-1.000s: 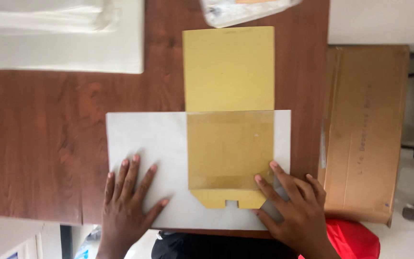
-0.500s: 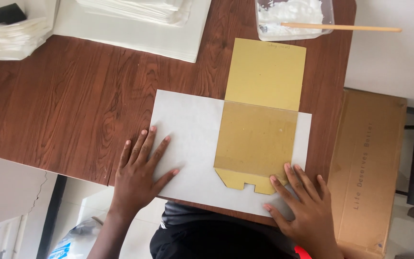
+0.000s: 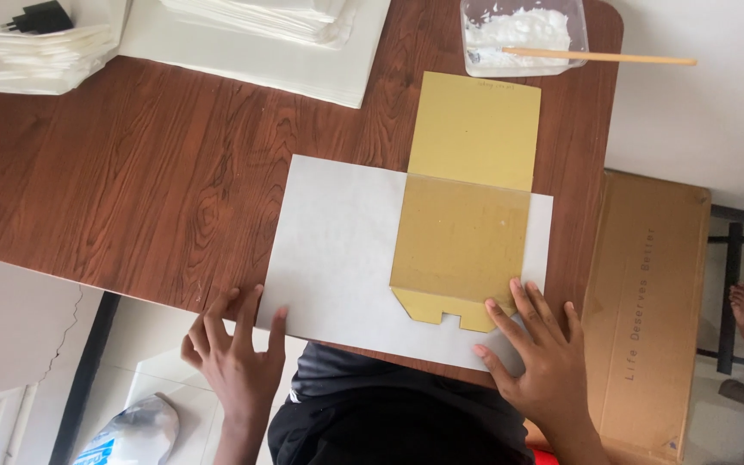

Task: Assembling a paper bag by folding paper around a template and applying glue.

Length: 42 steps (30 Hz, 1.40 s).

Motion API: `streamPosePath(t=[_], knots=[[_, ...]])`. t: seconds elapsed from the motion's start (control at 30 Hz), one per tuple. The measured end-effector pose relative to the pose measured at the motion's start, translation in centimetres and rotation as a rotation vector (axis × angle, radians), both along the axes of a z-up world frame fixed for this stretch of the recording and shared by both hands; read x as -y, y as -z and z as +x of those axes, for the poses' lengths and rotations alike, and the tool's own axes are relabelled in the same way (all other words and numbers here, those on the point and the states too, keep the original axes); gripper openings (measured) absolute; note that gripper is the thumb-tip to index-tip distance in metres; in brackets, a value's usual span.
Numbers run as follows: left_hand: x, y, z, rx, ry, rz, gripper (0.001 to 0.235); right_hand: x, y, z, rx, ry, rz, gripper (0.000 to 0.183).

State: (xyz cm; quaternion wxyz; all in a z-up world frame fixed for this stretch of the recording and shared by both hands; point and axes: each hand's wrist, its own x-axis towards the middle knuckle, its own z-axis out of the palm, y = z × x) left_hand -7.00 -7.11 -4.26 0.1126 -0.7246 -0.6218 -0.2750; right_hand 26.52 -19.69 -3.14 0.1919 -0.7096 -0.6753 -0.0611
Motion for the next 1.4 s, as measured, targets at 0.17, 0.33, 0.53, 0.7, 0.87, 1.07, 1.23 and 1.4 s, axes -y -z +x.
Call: streamPosePath(t=[0.17, 0.33, 0.53, 0.7, 0.87, 1.07, 1.23, 1.4], knots=[[0.0, -1.8, 0.8, -0.139, -0.031, -0.07, 0.034, 0.9, -0.2, -0.4, -0.033, 0.018, -0.059, 0.064], [-0.1, -2.6, 2.6, 0.012, 0.015, -0.273, 0.04, 0.8, -0.2, 0.1, -0.043, 0.0, -0.064, 0.066], [-0.7, -5.3, 5.0, 0.604, 0.051, -0.512, 0.044, 0.9, -0.4, 0.0, -0.089, -0.002, -0.072, 0.065], [0.0, -4.0, 8.3, 0.73, 0.472, -0.155, 0.047, 0.7, -0.3, 0.0, -0.089, 0.019, -0.065, 0.059], [3.6, -3.3, 12.8, 0.977, 0.355, -1.107, 0.053, 0.9, -0.4, 0.1, -0.117, 0.037, -0.113, 0.059], [2.2, -4.7, 16.6, 0.329, 1.206, -0.168, 0.028, 1.0, -0.9, 0.7, -0.451, 0.053, -0.19, 0.064], [1.6, -4.5, 16.9, 0.243, 1.281, -0.23, 0.033, 1.3, -0.5, 1.0, -0.549, 0.071, -0.155, 0.062], [1.3, -4.8, 16.7, 0.167, 1.317, -0.256, 0.026, 1.1, -0.3, 0.8, -0.394, 0.092, -0.173, 0.06]])
